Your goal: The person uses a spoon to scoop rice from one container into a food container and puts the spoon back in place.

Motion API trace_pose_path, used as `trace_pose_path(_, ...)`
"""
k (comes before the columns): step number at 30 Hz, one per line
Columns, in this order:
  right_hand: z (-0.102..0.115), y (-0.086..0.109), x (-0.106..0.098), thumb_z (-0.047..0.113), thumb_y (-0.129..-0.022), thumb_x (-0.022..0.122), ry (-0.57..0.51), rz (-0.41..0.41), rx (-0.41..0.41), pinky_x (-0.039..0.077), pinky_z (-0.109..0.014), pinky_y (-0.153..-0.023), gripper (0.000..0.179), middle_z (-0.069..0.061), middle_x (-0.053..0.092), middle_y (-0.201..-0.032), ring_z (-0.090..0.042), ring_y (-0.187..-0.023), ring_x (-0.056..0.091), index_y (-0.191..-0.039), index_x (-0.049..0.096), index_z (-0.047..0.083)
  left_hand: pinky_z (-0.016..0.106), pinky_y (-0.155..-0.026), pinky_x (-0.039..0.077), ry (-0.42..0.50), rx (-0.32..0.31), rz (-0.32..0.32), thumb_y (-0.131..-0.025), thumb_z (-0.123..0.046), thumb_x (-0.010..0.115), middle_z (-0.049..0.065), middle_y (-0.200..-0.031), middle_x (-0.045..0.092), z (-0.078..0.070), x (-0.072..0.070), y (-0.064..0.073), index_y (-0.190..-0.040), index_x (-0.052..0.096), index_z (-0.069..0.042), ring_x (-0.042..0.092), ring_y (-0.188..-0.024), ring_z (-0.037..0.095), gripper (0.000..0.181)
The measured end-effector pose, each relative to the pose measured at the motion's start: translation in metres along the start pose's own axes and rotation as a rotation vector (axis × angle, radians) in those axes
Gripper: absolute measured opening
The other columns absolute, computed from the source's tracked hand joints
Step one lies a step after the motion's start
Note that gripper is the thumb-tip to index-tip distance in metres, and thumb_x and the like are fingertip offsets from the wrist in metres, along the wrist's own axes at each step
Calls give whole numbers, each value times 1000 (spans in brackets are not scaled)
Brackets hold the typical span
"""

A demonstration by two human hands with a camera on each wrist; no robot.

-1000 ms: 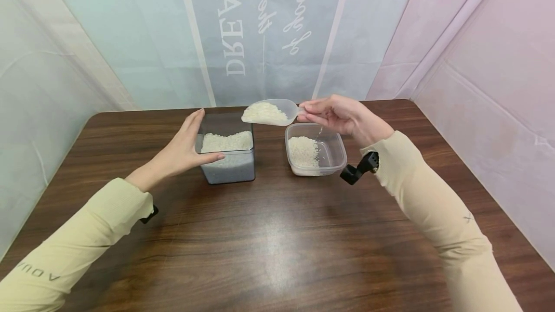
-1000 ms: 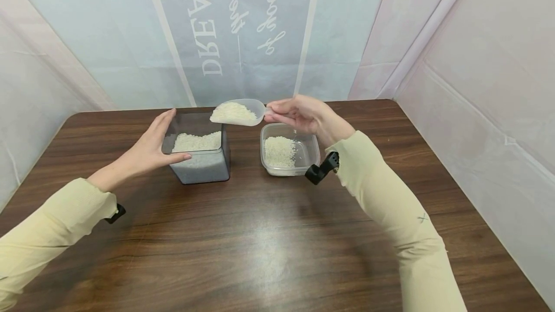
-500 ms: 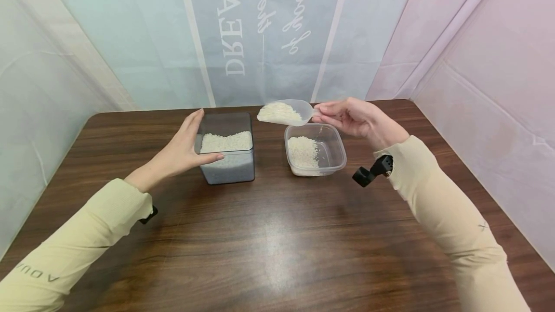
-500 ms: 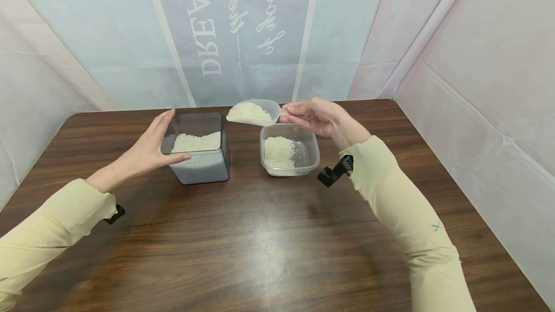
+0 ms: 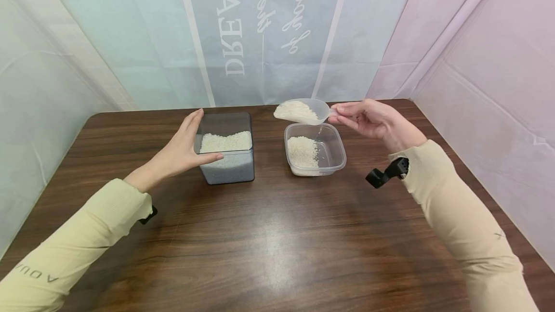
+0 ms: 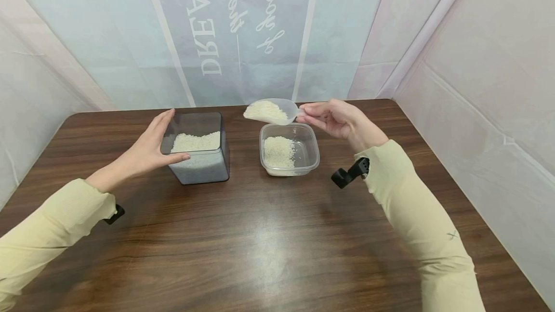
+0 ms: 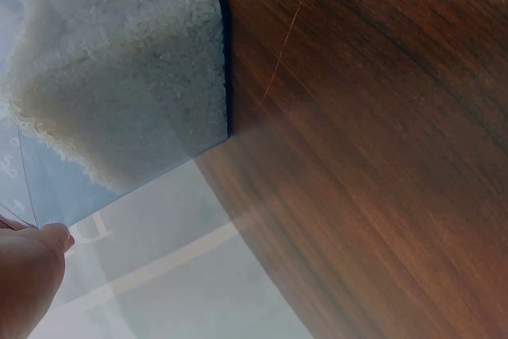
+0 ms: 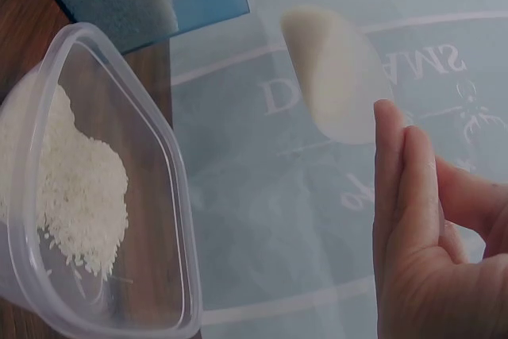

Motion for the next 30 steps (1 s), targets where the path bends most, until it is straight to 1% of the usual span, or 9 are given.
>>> trace_pose_path(5, 2, 4, -8, -14, -85, 50, -31, 3, 0, 51, -23, -73, 17, -25, 66, -85, -32, -79, 67, -90, 66, -12, 54, -103, 21, 1, 1, -1, -74, -45, 71, 15, -150, 3, 0, 0, 0, -146, -1, -4, 13, -135, 33, 109)
trace_pose_path(9, 4, 8, -15, -15, -85, 50, -59, -19, 4, 51, -24, -74, 17, -25, 66, -86, -32, -79, 66, -91, 66, -13, 54, -103, 21, 3, -1, -1, -74, -45, 71, 14, -150, 3, 0, -1, -1, -146, -1, -5, 14, -135, 34, 109)
trace_pose_path(15, 6, 12, -24, -14, -85, 51, -55, -45, 8, 51, -23, -74, 17, -24, 66, -86, -30, -80, 67, -90, 67, -11, 54, -103, 21, 3, -3, 2, -74, -44, 71, 16, -150, 3, -1, -1, -1, -146, -1, -4, 14, -135, 34, 110)
trace_pose_path(22, 5, 15, -38, -13, -87, 49, -54, -25, 5, 50, -23, -75, 17, -24, 66, -86, -30, -80, 66, -90, 65, -11, 54, -103, 22, -3, -5, -2, -74, -44, 71, 17, -149, 5, -2, -1, -1, -146, 0, -3, 15, -135, 34, 110)
trace_pose_path(28, 4, 20, -50, -12, -88, 48, -65, -16, 17, 50, -23, -77, 17, -24, 66, -87, -30, -82, 66, -92, 65, -11, 53, -103, 22, 1, -10, 0, -74, -44, 71, 16, -150, 3, -2, -1, -1, -146, -1, -4, 14, -135, 34, 110)
trace_pose_path(30, 4, 21, -54, -12, -88, 47, -73, 3, 23, 50, -23, -77, 18, -24, 66, -88, -30, -84, 66, -93, 65, -11, 53, -103, 21, 0, -10, 0, -74, -44, 71, 16, -150, 3, -2, -1, -1, -146, -1, -4, 14, -135, 34, 110)
Point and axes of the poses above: each hand's wrist, its own y-axis away from the middle knuckle, its own x-axis out of the palm, z = x × y, the point moved 2 cm from there along -y, towards the middle knuckle
